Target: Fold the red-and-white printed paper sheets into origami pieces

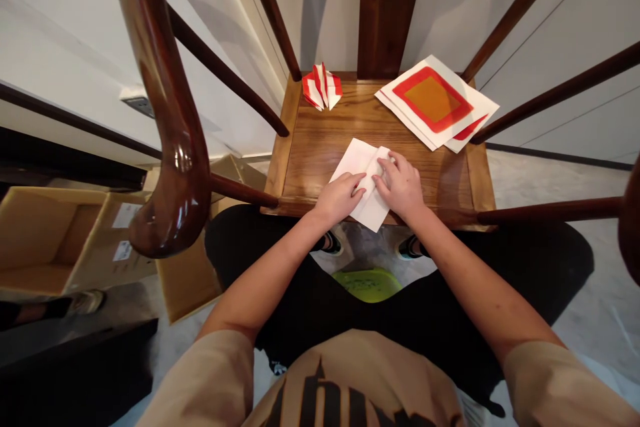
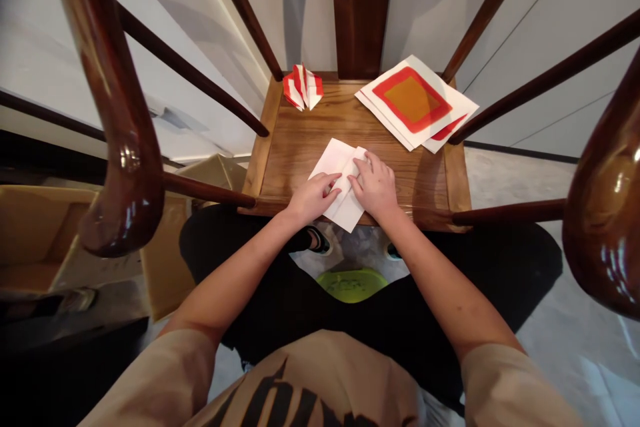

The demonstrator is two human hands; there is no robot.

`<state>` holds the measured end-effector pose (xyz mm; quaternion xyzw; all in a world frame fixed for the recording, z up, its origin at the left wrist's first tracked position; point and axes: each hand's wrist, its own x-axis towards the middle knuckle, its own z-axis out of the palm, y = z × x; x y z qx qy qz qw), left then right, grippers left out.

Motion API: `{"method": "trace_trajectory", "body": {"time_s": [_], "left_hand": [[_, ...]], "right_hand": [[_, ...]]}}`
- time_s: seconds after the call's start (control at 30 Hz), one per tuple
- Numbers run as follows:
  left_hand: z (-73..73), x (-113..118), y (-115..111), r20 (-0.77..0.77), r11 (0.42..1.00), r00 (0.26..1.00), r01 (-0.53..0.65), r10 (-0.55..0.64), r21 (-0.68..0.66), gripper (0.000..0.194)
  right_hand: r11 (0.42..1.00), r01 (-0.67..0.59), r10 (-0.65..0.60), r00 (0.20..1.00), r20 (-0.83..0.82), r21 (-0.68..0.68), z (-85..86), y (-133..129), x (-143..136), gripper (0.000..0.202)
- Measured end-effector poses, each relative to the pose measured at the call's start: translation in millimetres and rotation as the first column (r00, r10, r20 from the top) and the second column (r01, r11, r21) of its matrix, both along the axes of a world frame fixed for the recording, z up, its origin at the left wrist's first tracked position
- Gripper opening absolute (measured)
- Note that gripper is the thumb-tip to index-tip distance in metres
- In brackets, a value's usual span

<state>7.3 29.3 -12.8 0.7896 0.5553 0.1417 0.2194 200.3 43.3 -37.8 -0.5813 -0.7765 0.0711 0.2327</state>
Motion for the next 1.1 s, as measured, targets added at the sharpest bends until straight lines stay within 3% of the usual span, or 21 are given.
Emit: {"method": "trace_trajectory", "body": {"time_s": [0.27,0.63,0.87,1.1], "left_hand": [[2.0,-3.6,-1.3,-0.230,0.983,0.972,0.081,-0.042,0.163,0.038],[-11.2,-4.5,0.9,-0.165,0.961,0.971,0.202,-0.172,0.188,0.044],[-10.8,-9.6,2.8,-0.151,0.963,0.971,0.211,-0.186,0.170,0.044],[-5.2,-30.9,1.0,-0.137,0.963,0.969,0.224,-0.204,0.152,0.040]], "right_hand": [[0.998,-0.064,0.063,0.998,0.031,0.011,1.5,-2.3,-0.8,0.045],[0.995,-0.092,0.094,0.988,0.119,-0.022,1.6,-0.5,-2.1,0.044],[0.998,-0.054,0.057,0.991,0.123,-0.031,0.7,-2.8,-3.2,0.041],[1.000,-0.025,0.027,0.995,0.094,-0.019,2.6,-3.2,-4.3,0.040]]}}
